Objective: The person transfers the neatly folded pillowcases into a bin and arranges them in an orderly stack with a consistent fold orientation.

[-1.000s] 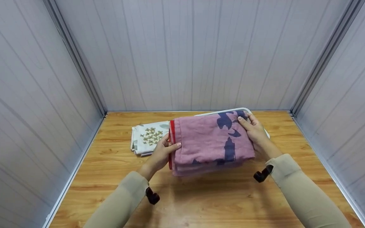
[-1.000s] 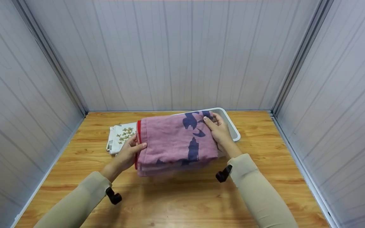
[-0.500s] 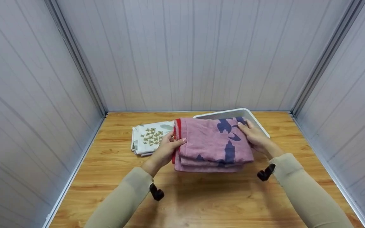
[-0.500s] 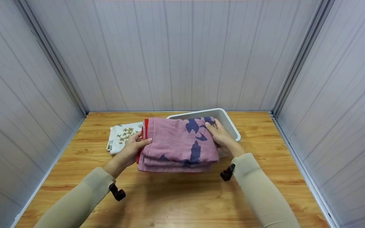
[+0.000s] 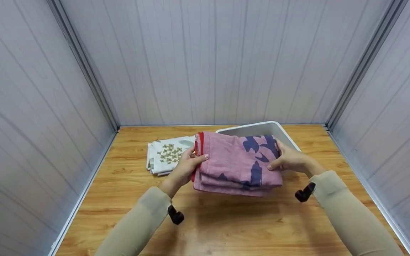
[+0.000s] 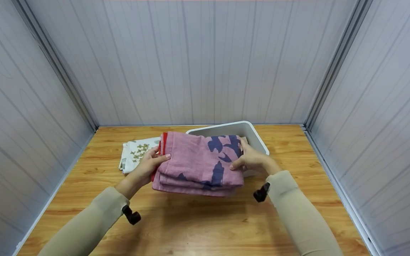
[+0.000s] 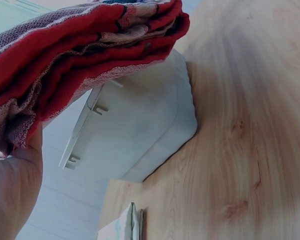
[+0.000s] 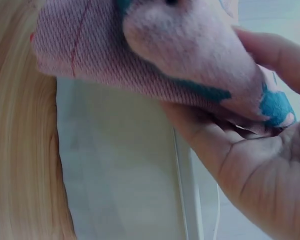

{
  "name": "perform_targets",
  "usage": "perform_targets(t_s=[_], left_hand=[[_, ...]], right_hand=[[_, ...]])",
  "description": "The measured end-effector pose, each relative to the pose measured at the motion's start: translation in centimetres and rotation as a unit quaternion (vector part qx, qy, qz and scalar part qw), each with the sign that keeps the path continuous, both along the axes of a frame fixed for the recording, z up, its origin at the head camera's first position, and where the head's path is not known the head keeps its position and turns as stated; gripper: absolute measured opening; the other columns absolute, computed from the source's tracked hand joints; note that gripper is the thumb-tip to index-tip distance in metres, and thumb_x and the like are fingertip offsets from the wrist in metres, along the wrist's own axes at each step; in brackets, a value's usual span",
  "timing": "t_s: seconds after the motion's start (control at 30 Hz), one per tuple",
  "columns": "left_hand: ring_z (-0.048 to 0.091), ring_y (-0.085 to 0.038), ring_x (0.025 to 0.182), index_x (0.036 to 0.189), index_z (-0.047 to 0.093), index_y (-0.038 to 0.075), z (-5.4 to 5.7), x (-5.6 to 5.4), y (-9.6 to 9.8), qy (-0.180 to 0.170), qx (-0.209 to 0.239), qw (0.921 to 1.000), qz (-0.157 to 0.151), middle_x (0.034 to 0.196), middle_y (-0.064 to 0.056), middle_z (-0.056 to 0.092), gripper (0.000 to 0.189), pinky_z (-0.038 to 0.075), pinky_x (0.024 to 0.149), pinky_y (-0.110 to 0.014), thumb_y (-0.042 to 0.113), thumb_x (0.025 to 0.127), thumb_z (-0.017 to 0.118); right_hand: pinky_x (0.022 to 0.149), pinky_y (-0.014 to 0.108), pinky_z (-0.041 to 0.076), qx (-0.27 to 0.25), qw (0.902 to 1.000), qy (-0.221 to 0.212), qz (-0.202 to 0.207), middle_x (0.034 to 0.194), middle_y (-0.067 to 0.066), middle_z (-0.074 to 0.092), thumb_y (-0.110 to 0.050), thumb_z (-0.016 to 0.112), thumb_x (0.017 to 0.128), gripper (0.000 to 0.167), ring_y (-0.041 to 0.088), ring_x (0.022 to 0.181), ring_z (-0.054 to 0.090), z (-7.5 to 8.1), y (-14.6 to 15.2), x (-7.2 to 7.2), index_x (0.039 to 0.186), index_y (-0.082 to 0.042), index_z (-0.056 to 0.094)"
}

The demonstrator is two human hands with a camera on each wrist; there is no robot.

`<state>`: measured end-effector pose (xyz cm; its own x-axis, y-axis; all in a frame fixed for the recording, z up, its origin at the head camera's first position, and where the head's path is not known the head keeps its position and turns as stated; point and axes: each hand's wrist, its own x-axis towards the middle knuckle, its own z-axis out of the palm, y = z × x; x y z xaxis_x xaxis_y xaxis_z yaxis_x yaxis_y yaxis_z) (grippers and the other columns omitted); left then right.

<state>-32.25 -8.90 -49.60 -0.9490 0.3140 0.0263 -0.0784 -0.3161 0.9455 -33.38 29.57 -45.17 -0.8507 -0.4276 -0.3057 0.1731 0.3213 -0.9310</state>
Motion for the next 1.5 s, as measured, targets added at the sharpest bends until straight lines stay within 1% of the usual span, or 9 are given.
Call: perform_targets(t_s=[0.1,0.23,0.33,0.43,0.7,0.97,1.2,1.33,1.5], left_hand=[[0.078,-0.014,0.083,0.142,0.049,-0.004,0.3,-0.1,-0.1,-0.007,-0.009,0.9999,0.000,0.096,-0.004,0.078,0.045,0.066,0.075,-0.030,0.001,0.102,0.067],[0.078,-0.016,0.085,0.142,0.050,-0.004,0.9,-0.4,0.0,-0.019,-0.020,0.9996,0.004,0.098,-0.005,0.077,0.044,0.066,0.077,-0.031,0.003,0.102,0.068],[0.078,-0.017,0.089,0.144,0.051,-0.003,1.6,-0.7,0.2,-0.025,-0.030,0.9991,0.019,0.102,-0.007,0.077,0.046,0.066,0.080,-0.032,0.005,0.102,0.070],[0.076,-0.017,0.093,0.144,0.053,-0.003,2.2,-1.1,0.7,-0.031,-0.042,0.9978,0.041,0.105,-0.008,0.075,0.048,0.065,0.082,-0.031,0.007,0.102,0.072],[0.075,-0.019,0.097,0.143,0.056,-0.002,3.7,-2.1,2.3,-0.045,-0.056,0.9952,0.067,0.112,-0.011,0.072,0.046,0.065,0.087,-0.034,0.008,0.102,0.073],[0.074,-0.019,0.095,0.140,0.056,-0.001,4.8,-3.1,4.1,-0.051,-0.068,0.9942,0.066,0.108,-0.008,0.070,0.042,0.066,0.086,-0.035,0.007,0.102,0.072],[0.074,-0.017,0.087,0.136,0.057,-0.002,5.0,-3.7,5.1,-0.055,-0.069,0.9939,0.067,0.102,-0.006,0.070,0.037,0.066,0.079,-0.032,0.005,0.102,0.070],[0.073,-0.016,0.087,0.135,0.057,-0.001,5.1,-4.1,5.5,-0.055,-0.068,0.9937,0.070,0.101,-0.005,0.070,0.037,0.065,0.079,-0.031,0.007,0.102,0.071],[0.072,-0.017,0.090,0.134,0.055,-0.002,5.2,-4.5,6.1,-0.049,-0.059,0.9943,0.074,0.104,-0.006,0.069,0.038,0.064,0.082,-0.033,0.009,0.102,0.071]], right_hand=[[0.092,0.029,0.061,-0.009,0.9997,0.011,-0.021,0.173,0.031,0.027,0.011,0.079,0.086,0.128,0.029,0.137,0.052,0.0,0.2,0.0,0.174,-0.013,-0.010],[0.087,0.027,0.064,-0.016,0.9970,0.032,-0.068,0.142,0.020,0.064,0.009,0.078,0.089,0.099,0.013,0.110,0.068,0.4,0.3,-0.3,0.169,0.005,0.020],[0.085,0.025,0.064,-0.026,0.9938,0.038,-0.101,0.119,0.002,0.072,0.005,0.077,0.093,0.078,0.008,0.099,0.070,0.9,0.4,-0.6,0.158,0.017,0.035],[0.086,0.026,0.065,-0.052,0.9902,0.039,-0.124,0.108,-0.005,0.074,0.002,0.075,0.097,0.071,0.007,0.098,0.073,1.4,0.4,-0.9,0.155,0.019,0.039],[0.082,0.026,0.065,-0.047,0.9902,0.043,-0.125,0.109,-0.009,0.075,-0.012,0.070,0.106,0.060,0.007,0.095,0.074,2.4,1.2,-1.8,0.158,0.003,0.044],[0.088,0.029,0.064,-0.014,0.9944,0.054,-0.089,0.131,-0.001,0.064,-0.025,0.065,0.111,0.067,0.010,0.103,0.073,3.4,2.0,-2.4,0.166,-0.005,0.032],[0.084,0.031,0.066,-0.024,0.9967,0.062,-0.046,0.115,-0.003,0.075,-0.006,0.068,0.104,0.074,0.013,0.098,0.076,4.3,2.4,-2.2,0.165,0.000,0.026],[0.086,0.026,0.063,-0.018,0.9942,0.076,-0.075,0.119,-0.003,0.070,-0.001,0.069,0.098,0.074,0.009,0.100,0.072,4.6,2.8,-2.3,0.162,0.000,0.030],[0.078,0.023,0.063,-0.036,0.9854,0.085,-0.142,0.107,-0.008,0.073,-0.003,0.065,0.101,0.049,0.007,0.088,0.072,5.0,3.2,-3.0,0.145,-0.006,0.045]])
